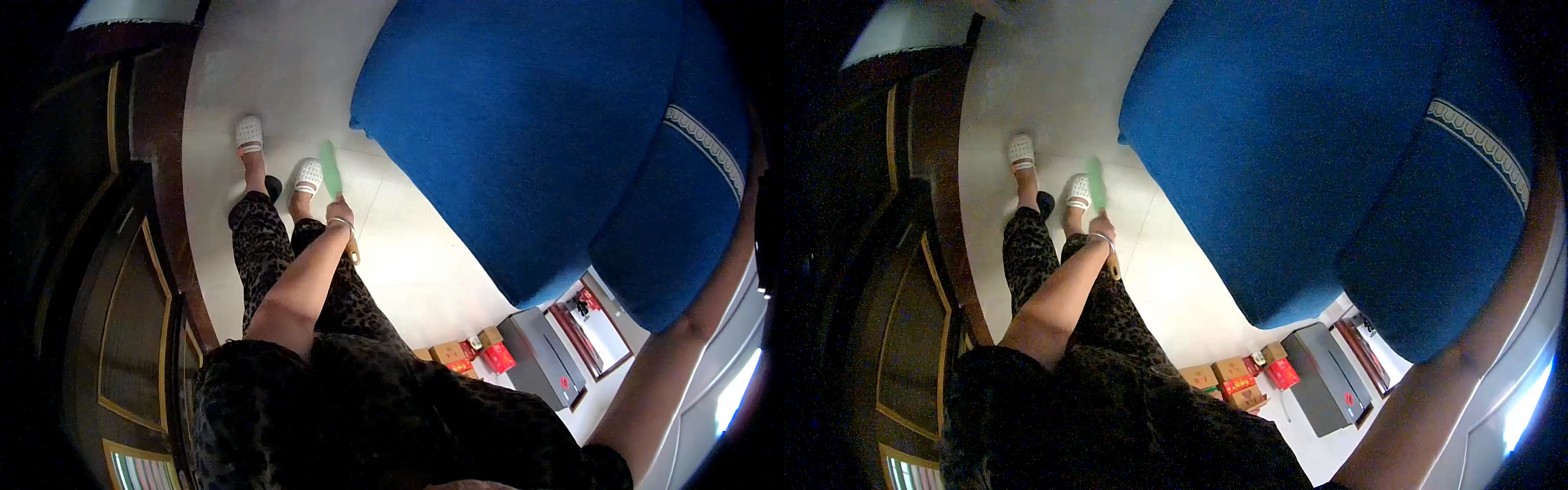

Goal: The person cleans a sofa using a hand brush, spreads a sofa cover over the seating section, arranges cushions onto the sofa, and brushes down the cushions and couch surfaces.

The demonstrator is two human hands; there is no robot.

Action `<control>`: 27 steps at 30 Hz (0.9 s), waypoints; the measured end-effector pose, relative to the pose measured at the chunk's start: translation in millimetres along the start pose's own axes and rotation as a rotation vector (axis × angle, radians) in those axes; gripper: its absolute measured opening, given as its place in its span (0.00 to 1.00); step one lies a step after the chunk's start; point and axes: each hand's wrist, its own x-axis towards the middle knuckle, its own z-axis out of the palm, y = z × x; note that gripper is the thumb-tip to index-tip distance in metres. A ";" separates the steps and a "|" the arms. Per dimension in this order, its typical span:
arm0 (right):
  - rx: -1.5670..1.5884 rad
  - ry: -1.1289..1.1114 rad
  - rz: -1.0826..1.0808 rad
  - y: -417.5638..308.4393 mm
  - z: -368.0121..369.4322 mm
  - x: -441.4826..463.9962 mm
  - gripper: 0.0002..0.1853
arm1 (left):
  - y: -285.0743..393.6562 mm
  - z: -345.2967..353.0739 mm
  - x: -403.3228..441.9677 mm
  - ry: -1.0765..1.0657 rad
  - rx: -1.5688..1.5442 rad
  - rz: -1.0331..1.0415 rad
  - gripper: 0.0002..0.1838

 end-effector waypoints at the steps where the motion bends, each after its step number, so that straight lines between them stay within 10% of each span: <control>1: -0.012 0.000 0.009 5.7 3.3 12.0 0.22 | 16.0 -3.1 -5.6 -0.003 -0.217 0.022 0.19; 4: -0.043 0.001 0.059 25.6 6.5 36.0 0.22 | 83.9 -20.9 -67.8 -0.250 -0.701 0.315 0.15; 6: -0.056 0.000 0.104 35.8 5.2 46.4 0.23 | 133.4 -42.7 -107.2 -0.476 -0.362 0.926 0.11; 9: -0.074 0.021 0.136 48.4 1.1 54.3 0.23 | 201.5 -62.2 -143.9 -0.793 0.115 1.159 0.17; 11: -0.092 0.180 -0.044 56.7 -1.0 49.6 0.08 | 192.1 -38.8 -126.4 -0.485 -0.048 1.349 0.11; 15: 0.180 0.228 0.212 23.2 -16.6 38.7 0.12 | 174.5 -57.8 -60.2 -0.176 0.186 0.563 0.22; 19: 0.002 0.024 0.213 73.9 -3.3 36.0 0.18 | 245.8 -74.4 -95.3 -0.230 -0.312 0.764 0.20; 25: -0.218 0.514 0.180 65.2 -9.2 32.5 0.20 | 371.7 -61.4 -164.7 -0.422 0.081 1.217 0.19; 27: -0.148 0.462 0.250 60.9 -11.7 30.5 0.20 | 355.4 -55.6 -115.0 -0.405 0.070 0.774 0.21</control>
